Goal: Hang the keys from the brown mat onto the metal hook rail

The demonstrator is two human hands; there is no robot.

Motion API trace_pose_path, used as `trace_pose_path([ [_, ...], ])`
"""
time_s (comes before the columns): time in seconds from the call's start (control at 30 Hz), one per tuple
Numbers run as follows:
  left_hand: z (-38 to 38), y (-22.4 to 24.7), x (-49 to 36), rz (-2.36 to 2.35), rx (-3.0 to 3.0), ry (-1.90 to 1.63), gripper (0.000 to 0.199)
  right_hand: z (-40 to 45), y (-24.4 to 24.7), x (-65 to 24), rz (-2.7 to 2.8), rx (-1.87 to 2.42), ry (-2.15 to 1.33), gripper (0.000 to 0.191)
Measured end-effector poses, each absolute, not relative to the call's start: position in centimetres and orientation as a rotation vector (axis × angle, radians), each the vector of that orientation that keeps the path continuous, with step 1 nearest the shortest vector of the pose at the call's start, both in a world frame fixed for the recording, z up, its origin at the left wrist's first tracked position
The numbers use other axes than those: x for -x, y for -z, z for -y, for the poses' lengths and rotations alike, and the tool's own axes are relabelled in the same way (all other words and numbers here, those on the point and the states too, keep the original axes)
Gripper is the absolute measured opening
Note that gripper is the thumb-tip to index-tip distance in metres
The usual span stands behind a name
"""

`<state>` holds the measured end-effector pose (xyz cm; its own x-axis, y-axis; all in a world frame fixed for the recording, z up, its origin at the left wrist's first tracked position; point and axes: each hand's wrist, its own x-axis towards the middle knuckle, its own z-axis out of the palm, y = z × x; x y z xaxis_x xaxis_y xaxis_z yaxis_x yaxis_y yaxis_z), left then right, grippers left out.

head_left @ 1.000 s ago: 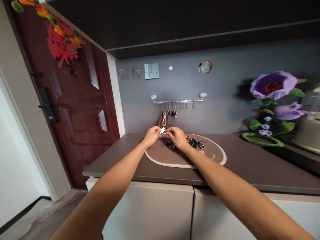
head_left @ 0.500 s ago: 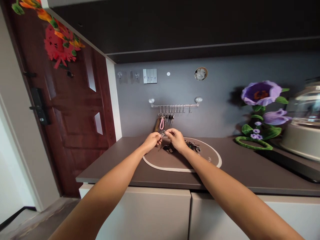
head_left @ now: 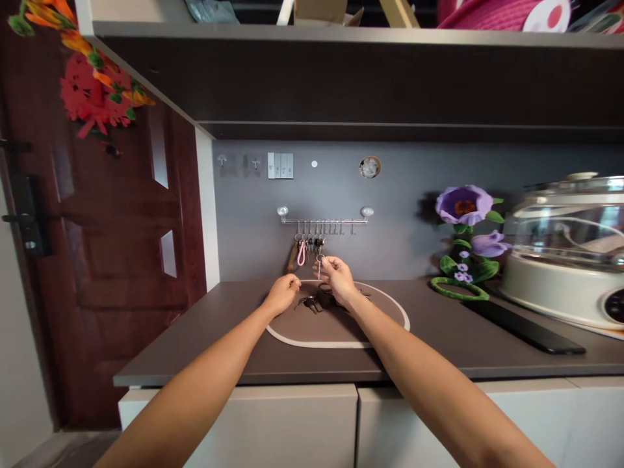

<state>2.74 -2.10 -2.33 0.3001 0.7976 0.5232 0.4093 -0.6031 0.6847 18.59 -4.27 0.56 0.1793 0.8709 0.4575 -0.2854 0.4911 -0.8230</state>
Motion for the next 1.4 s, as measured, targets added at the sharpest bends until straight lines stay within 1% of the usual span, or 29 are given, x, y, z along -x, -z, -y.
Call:
trace_pose_path([
  [0.27, 1.8, 2.6, -2.9, -1.249, -2.398, -1.181, 0.02, 3.1, -4.1, -20.1, 0.959, 0.714, -0.898, 0.007],
  [0.43, 1.9, 2.6, -2.9, -1.269, -2.478, -1.155, 0.021, 1.7, -6.7, -20.4, 0.898, 0.761, -0.902, 0.009],
  [0.6, 1.8, 2.6, -3.0, -1.271, -2.481, -1.17, 0.021, -0.1, -8.2, -20.2, 0.839, 0.844, -0.872, 0.013],
  [0.87, 1.5, 2.8, -3.0, -1.225, -2.448, -1.201, 0.021, -2.1, -8.7, -19.9, 0.768, 0.878, -0.873, 0.017],
  [1.4, 1.7, 2.6, -2.9, -1.222, -2.369, -1.162, 0.019, -2.4, -8.2, -19.9, 0.657, 0.904, -0.882, 0.013],
])
